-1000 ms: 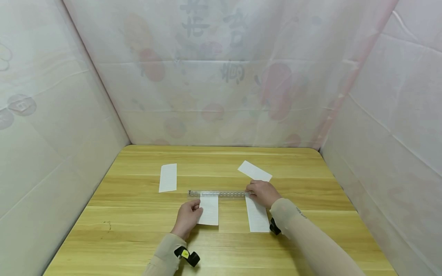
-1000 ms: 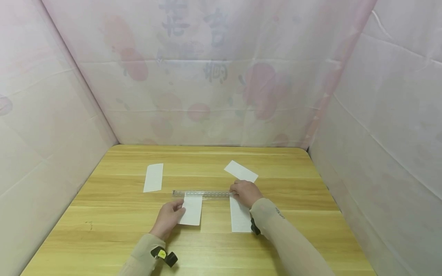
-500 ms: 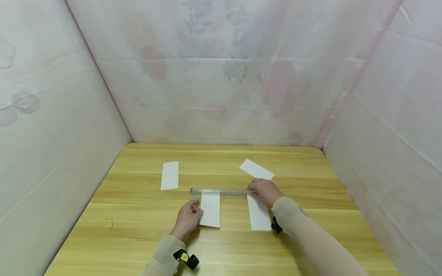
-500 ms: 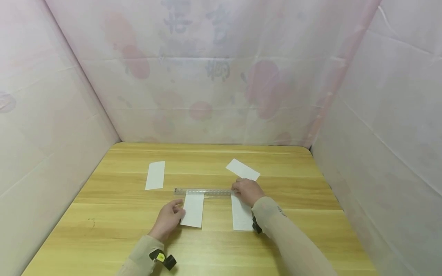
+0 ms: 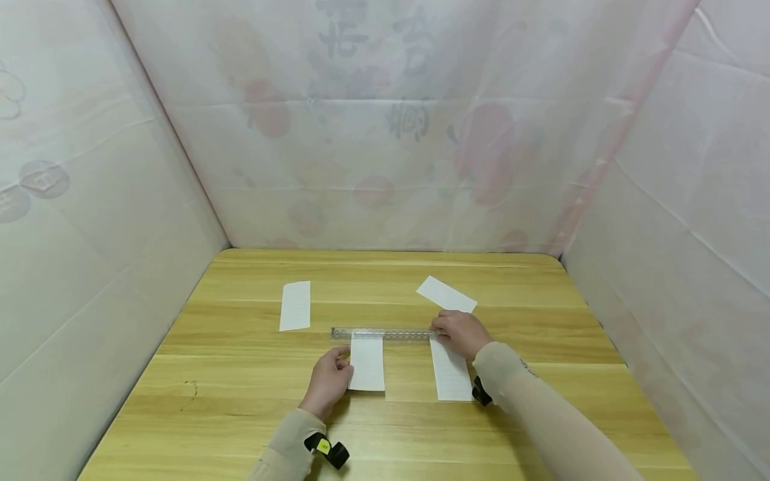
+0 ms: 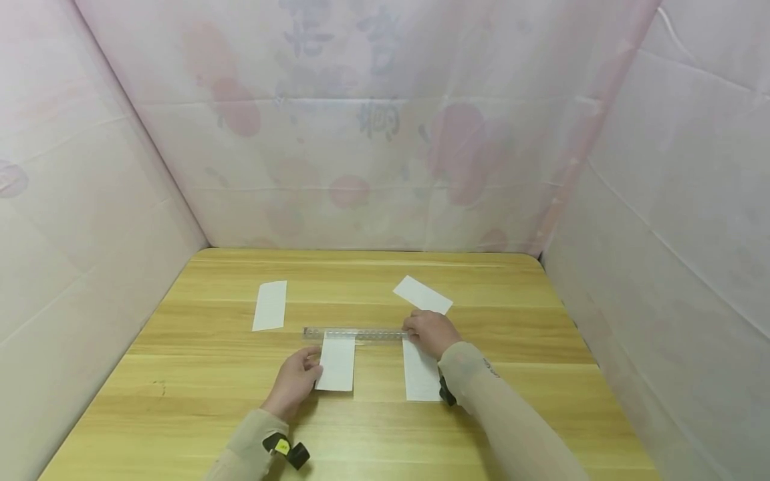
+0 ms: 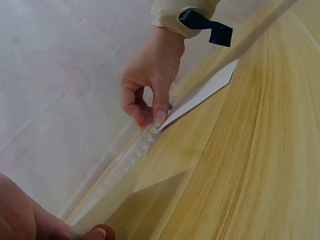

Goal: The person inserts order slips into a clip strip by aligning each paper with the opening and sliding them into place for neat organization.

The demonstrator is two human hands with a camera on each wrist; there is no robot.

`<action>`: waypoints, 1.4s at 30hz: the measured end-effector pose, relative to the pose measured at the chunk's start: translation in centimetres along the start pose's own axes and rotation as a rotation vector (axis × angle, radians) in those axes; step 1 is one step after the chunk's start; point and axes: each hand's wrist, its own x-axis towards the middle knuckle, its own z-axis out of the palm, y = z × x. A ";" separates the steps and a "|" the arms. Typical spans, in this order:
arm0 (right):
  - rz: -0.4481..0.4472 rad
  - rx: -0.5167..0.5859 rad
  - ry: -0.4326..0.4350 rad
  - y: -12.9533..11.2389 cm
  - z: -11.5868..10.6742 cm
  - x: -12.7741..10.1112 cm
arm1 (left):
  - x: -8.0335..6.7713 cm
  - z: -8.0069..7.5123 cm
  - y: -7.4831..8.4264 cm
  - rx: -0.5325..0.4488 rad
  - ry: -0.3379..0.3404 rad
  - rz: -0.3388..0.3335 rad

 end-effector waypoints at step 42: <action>0.004 -0.001 0.014 -0.1 0.1 -0.1 | 0.3 1.9 0.1 -0.171 0.085 -0.071</action>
